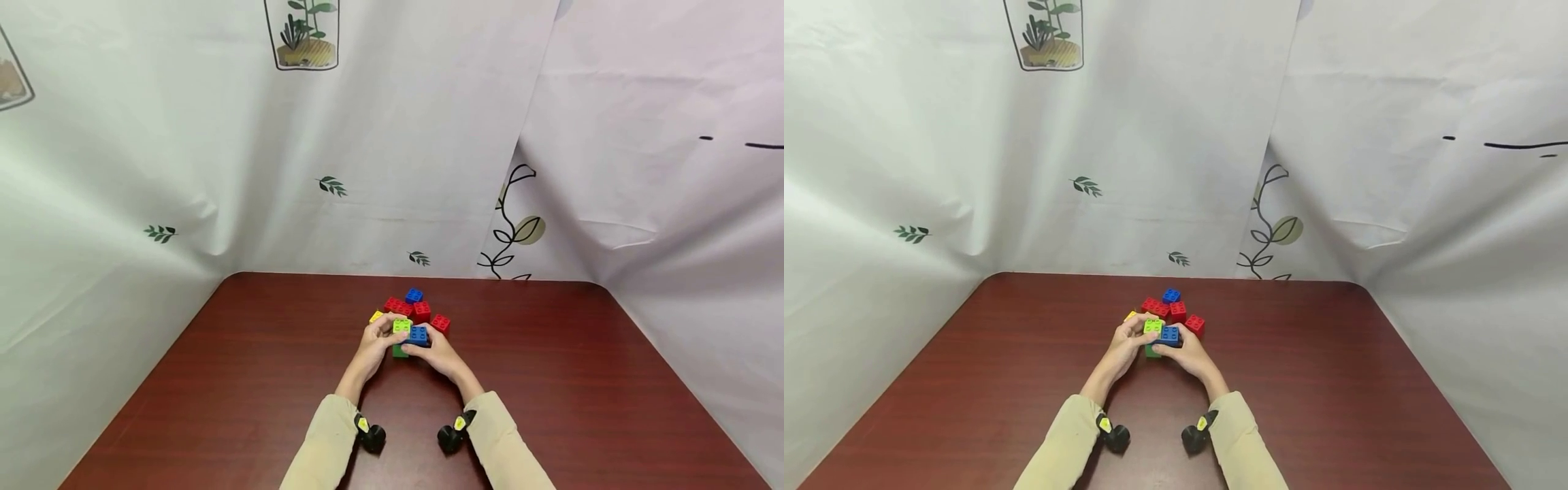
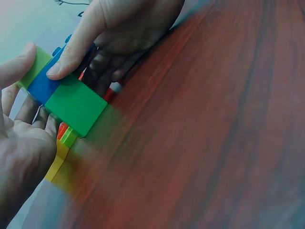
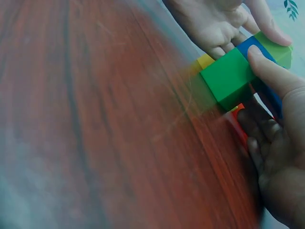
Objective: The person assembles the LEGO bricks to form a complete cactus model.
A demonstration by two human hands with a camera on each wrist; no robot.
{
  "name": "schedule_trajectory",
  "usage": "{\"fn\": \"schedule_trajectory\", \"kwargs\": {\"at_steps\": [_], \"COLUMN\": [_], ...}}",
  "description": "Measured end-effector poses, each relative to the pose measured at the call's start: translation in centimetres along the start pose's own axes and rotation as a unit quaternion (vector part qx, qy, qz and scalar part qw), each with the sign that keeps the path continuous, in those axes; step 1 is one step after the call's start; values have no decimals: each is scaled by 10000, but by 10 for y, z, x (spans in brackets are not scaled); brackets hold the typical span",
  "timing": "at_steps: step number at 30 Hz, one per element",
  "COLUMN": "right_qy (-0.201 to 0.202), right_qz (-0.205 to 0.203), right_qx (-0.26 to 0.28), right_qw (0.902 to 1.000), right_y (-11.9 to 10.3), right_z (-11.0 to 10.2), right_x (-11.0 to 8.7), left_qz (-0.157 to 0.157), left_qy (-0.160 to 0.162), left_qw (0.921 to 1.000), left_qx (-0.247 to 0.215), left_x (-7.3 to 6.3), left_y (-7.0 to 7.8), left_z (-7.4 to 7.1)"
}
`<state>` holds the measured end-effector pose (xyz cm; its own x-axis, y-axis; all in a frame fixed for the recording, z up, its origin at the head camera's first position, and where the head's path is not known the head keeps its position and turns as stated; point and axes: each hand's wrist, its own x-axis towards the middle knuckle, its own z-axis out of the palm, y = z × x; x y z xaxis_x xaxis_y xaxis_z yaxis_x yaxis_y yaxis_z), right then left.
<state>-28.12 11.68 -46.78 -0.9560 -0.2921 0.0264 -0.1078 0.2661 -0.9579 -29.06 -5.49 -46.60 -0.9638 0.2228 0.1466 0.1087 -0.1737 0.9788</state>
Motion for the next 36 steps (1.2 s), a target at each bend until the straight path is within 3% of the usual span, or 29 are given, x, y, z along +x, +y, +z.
{"fn": "schedule_trajectory", "kwargs": {"at_steps": [23, 36], "right_qy": [369, 207], "right_qz": [9, -33], "right_qx": [-157, -181], "right_qw": [9992, 9996], "right_y": [-3, 4], "right_z": [6, 5], "right_x": [-3, -2], "left_qz": [-240, -428], "left_qy": [-495, -382], "left_qw": [9972, 9934], "left_qx": [500, 991], "left_x": [0, -7], "left_y": [2, 11], "left_z": [-10, -9]}}
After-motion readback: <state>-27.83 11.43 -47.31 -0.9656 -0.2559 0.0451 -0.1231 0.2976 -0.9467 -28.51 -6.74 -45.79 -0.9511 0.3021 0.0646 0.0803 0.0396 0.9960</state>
